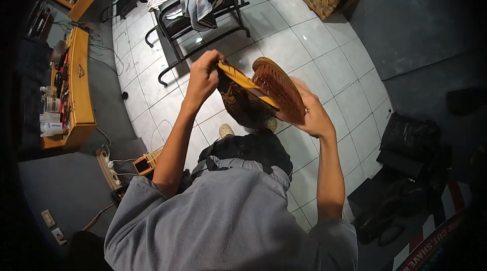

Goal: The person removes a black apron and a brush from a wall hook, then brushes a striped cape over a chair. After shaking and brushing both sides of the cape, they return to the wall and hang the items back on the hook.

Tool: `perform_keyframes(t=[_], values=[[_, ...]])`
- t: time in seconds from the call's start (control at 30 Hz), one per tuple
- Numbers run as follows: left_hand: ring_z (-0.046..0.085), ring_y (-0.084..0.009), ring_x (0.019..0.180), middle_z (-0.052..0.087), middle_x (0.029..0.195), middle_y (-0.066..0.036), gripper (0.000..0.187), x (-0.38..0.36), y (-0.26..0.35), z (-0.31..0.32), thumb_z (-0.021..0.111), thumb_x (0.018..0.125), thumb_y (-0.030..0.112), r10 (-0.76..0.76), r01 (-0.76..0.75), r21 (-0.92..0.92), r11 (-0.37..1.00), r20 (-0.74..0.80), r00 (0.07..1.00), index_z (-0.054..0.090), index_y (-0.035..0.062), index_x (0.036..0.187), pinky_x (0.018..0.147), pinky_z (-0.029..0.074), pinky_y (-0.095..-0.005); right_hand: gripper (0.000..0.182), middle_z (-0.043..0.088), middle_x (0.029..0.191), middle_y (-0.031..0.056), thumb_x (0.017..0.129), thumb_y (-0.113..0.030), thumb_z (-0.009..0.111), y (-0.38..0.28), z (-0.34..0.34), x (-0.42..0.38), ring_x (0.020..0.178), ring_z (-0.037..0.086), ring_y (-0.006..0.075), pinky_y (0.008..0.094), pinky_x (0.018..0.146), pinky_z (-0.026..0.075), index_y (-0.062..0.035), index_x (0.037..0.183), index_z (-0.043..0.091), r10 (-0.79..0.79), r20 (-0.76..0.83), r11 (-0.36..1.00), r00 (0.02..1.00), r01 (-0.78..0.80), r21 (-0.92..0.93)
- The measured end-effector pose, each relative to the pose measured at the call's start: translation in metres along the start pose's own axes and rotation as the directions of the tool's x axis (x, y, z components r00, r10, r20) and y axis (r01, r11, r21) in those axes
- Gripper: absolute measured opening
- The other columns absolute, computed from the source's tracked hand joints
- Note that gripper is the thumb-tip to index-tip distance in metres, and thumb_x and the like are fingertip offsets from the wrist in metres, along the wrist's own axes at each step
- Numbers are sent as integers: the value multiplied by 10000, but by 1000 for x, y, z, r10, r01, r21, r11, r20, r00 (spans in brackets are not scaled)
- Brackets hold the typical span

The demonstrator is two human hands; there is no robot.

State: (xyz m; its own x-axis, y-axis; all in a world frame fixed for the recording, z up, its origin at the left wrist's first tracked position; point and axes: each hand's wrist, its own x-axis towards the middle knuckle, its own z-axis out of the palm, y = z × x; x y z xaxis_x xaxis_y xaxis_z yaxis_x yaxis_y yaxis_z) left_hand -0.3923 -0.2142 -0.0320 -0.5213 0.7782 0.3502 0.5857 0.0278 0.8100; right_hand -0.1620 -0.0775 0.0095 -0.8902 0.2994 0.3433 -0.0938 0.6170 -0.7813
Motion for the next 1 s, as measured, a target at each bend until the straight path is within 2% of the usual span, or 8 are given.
perform_keyframes(t=[0.03,0.1,0.3,0.57,0.7,0.8,0.9,1.0], values=[[559,-258,741,538,793,-125,335,3,1,1,377,593,-131,1,-2,-24,1000,-63,998,534,-3,860,706,445,-275,335,557,735,23,729,-179,716,-4,-3,-3,728,540,109,243,674,445,10,971,582,0,1,1000,1000,0,1],[562,-306,745,529,787,-146,386,8,7,-1,390,574,-124,1,-7,-50,999,-121,993,537,6,906,713,455,-306,350,583,762,48,726,-171,713,-12,-11,-13,744,554,124,257,695,449,21,982,571,361,228,897,904,-404,182],[567,-164,725,573,804,-91,429,17,8,-36,354,569,-150,27,-82,-101,992,-457,889,548,-3,922,678,453,-259,303,570,771,41,739,-126,698,5,-19,-29,752,526,101,257,719,448,20,964,556,417,354,840,837,-504,203],[530,-119,636,578,769,-64,296,19,24,-52,408,691,-94,175,-155,114,981,-192,966,559,-10,930,619,429,-206,281,589,859,15,738,-89,689,17,-5,-46,793,521,84,238,730,441,13,975,578,538,417,665,733,-673,324],[605,-240,670,601,761,-127,180,21,3,-68,547,717,16,158,-156,195,968,8,987,571,1,894,609,477,-297,172,544,646,30,682,4,599,16,-7,-44,619,487,123,276,597,419,20,851,574,515,397,678,759,-645,353],[611,-233,677,601,759,-116,188,19,-1,-72,635,740,103,203,-225,173,959,136,970,573,9,891,604,489,-298,233,511,697,133,575,79,531,29,-19,-44,672,516,154,293,581,406,24,799,503,379,10,877,925,-355,-324],[604,-247,708,586,801,-100,294,17,-5,-77,701,684,120,223,-288,231,929,269,937,555,25,921,624,493,-311,154,602,814,65,716,40,504,26,-22,-38,739,530,119,253,658,428,28,853,573,445,-298,894,845,-441,84],[590,-260,742,561,844,-92,346,16,-11,-75,720,644,89,166,-253,284,925,296,941,540,35,934,639,491,-324,194,608,750,68,715,42,536,44,-39,-48,674,553,119,252,619,448,30,902,586,356,-347,927,868,-375,12]])
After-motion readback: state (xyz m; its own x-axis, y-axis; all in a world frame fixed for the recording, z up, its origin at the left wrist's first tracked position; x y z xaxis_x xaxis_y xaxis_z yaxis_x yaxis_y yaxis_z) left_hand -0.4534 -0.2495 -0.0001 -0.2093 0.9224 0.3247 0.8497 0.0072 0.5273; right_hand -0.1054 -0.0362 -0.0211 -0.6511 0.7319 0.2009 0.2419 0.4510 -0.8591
